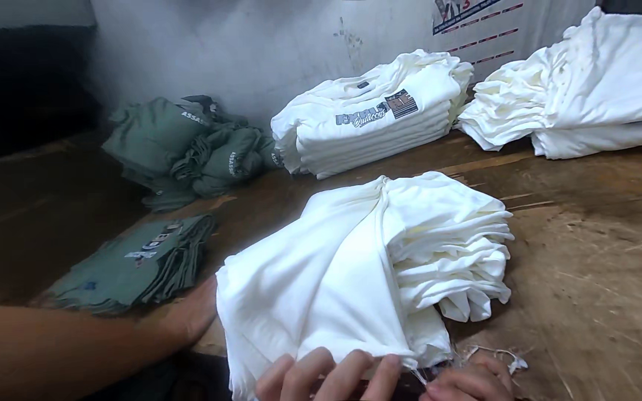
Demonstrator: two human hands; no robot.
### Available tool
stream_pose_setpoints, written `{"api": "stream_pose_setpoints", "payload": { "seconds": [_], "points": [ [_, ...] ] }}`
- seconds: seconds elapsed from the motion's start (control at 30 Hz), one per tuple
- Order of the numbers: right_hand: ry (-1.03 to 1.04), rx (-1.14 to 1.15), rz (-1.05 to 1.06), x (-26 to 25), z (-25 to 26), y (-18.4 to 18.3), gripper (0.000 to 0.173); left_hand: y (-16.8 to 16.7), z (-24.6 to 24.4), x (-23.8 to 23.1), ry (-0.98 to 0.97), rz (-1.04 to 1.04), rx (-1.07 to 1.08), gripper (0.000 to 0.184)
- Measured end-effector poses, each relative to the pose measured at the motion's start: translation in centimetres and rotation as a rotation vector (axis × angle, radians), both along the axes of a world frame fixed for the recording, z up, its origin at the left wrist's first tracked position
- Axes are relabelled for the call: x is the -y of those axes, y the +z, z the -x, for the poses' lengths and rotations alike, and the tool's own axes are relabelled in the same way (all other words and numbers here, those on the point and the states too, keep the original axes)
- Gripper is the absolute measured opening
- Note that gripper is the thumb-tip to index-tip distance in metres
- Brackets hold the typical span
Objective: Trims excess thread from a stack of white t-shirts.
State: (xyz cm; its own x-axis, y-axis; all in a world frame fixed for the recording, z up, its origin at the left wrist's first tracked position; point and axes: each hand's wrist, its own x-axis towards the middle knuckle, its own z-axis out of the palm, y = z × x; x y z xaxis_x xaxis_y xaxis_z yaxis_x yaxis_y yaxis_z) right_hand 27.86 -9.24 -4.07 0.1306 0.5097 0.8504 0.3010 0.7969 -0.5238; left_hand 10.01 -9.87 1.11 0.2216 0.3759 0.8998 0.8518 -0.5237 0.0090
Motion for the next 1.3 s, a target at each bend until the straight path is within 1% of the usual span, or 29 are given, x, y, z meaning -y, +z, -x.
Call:
{"api": "stream_pose_setpoints", "payload": {
  "seconds": [0.13,0.23,0.33,0.43,0.47,0.5,0.57,0.63,0.67,0.7,0.73,0.77,0.8,0.83,0.87,0.93,0.97,1.03,1.1,1.17,1.23,1.3],
  "points": [
    [-0.016,0.013,0.007,0.2,0.1,0.2,0.006,-0.6,-0.6,-0.5,0.025,-0.073,-0.093,0.011],
    [-0.036,-0.033,0.061,-0.3,0.4,0.0,0.012,-0.4,-0.4,-0.8,0.084,-0.07,-0.067,0.008],
    [0.018,-0.121,0.127,-0.5,0.3,0.1,0.013,-0.3,-0.3,-0.5,0.085,-0.078,-0.109,0.008],
    [0.094,-0.154,0.149,-0.2,0.4,0.3,0.012,-1.0,-0.6,-0.8,0.069,-0.092,-0.173,0.011],
    [0.074,-0.134,0.165,-0.2,0.4,0.4,0.013,-1.1,-0.6,-1.1,0.076,-0.1,-0.168,0.01],
    [0.008,-0.086,0.188,-0.2,0.3,0.5,0.014,-1.0,-0.5,-1.3,0.077,-0.093,-0.151,0.01],
    [-0.155,0.083,0.234,-0.6,-0.1,1.2,0.016,-0.6,-0.2,-1.1,0.082,-0.032,-0.084,0.007],
    [-0.2,0.241,0.263,-1.1,-0.2,2.1,0.031,-0.2,0.1,-0.8,0.128,0.095,-0.004,0.018],
    [-0.219,0.284,0.241,-1.5,-0.1,2.3,0.024,0.1,0.3,-0.9,0.142,0.14,0.015,0.026],
    [-0.233,0.291,0.202,-1.9,-0.1,2.4,0.013,0.1,0.7,-1.2,0.154,0.149,0.019,0.029],
    [-0.216,0.273,0.17,-2.1,-0.3,2.3,0.01,-0.2,1.4,-1.5,0.149,0.128,0.032,0.024],
    [-0.177,0.247,0.146,-2.3,-0.7,2.2,0.011,-0.4,2.2,-1.4,0.126,0.103,0.05,0.015],
    [-0.133,0.214,0.137,-2.5,-1.3,2.0,0.012,-0.6,3.0,-1.0,0.097,0.08,0.058,0.013],
    [-0.098,0.172,0.151,-2.5,-1.8,1.9,0.012,-0.7,3.6,-0.6,0.072,0.074,0.053,0.015],
    [-0.073,0.131,0.176,-2.4,-2.3,1.7,0.011,-0.6,4.0,-0.2,0.06,0.114,0.03,0.015],
    [-0.044,0.073,0.213,-2.1,-2.6,1.7,0.009,0.3,4.0,0.5,0.08,0.322,-0.059,0.011],
    [-0.042,0.062,0.225,-1.9,-2.5,1.7,0.009,0.8,3.7,0.9,0.061,0.424,-0.057,0.014],
    [-0.037,0.041,0.242,-1.8,-2.2,1.9,0.009,1.6,2.6,1.6,-0.005,0.499,0.021,0.029],
    [-0.034,0.01,0.234,-1.7,-2.0,1.9,0.008,2.0,0.8,2.1,0.003,0.395,0.053,0.029],
    [-0.008,0.001,0.203,-1.6,-2.0,1.8,0.008,2.2,-1.0,1.9,0.089,0.287,-0.026,0.023],
    [0.02,0.015,0.183,-1.4,-2.2,1.9,0.009,1.8,-1.8,0.9,0.137,0.238,-0.115,0.015],
    [-0.026,0.057,0.216,-1.2,-2.5,2.1,0.011,1.5,-1.7,0.3,0.148,0.225,-0.128,0.012]
  ]
}}
